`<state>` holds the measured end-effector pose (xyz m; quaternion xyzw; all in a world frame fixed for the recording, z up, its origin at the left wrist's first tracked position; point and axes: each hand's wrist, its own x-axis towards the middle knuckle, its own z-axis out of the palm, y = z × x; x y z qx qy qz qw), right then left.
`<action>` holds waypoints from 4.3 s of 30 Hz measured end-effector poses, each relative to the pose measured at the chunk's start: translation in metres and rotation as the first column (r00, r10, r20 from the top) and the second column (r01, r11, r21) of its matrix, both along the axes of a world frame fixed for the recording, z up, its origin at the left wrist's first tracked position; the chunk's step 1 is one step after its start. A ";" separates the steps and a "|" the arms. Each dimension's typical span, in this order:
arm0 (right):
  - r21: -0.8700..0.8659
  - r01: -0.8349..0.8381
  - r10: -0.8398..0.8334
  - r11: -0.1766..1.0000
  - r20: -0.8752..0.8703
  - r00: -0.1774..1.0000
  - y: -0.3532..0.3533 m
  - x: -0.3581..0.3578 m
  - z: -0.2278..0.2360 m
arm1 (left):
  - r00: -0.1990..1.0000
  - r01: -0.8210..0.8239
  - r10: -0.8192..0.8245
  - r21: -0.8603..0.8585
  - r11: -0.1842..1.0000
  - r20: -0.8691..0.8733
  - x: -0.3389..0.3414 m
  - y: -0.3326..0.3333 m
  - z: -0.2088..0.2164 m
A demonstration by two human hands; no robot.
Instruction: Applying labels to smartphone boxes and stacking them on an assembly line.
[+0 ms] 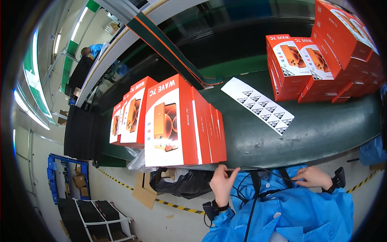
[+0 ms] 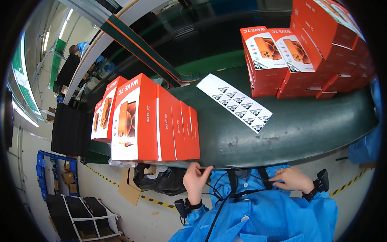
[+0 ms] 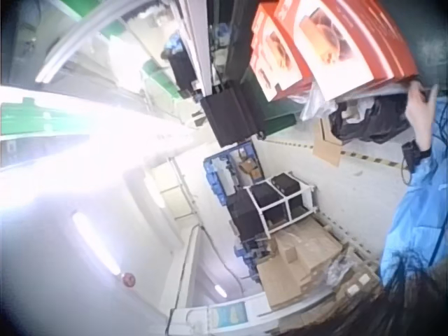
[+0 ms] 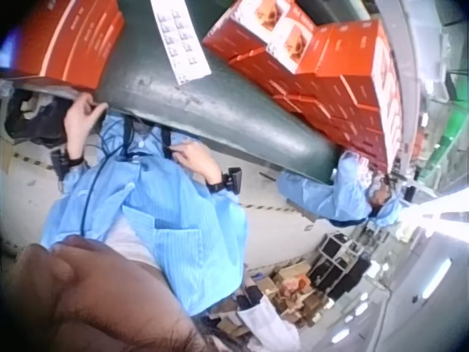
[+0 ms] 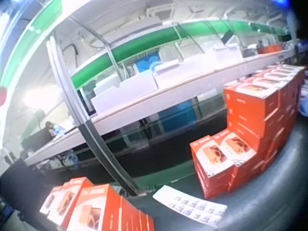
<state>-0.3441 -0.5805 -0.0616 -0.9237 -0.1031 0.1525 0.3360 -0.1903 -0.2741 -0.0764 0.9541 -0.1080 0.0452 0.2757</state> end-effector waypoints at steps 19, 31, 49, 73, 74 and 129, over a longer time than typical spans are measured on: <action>-0.010 0.670 -0.588 0.742 0.470 0.658 -0.001 0.175 -0.025 | 0.850 -0.121 0.404 -0.621 0.775 0.338 0.040 0.079 0.071; 0.921 0.211 -0.070 -0.329 -0.246 0.967 0.051 0.192 -0.003 | 0.947 0.068 0.286 -0.963 0.261 0.145 0.166 0.125 0.130; 0.972 0.161 -0.267 -0.172 -0.204 0.942 0.218 0.248 0.048 | 0.992 -0.112 -0.036 -0.970 0.216 -0.122 0.185 0.138 0.086; 0.913 0.168 -0.494 -0.373 -0.348 0.796 0.052 0.062 -0.076 | 0.876 -0.263 -0.339 -0.930 0.259 -0.342 0.025 -0.048 -0.053; 0.903 0.200 -0.473 -0.381 -0.376 0.796 0.051 0.064 -0.068 | 0.872 -0.187 -0.395 -0.943 0.275 -0.288 0.035 -0.049 -0.056; 0.663 0.199 -0.492 0.721 0.288 0.821 0.102 0.008 0.107 | 0.909 0.310 -0.395 -0.845 0.435 0.130 -0.093 -0.034 0.103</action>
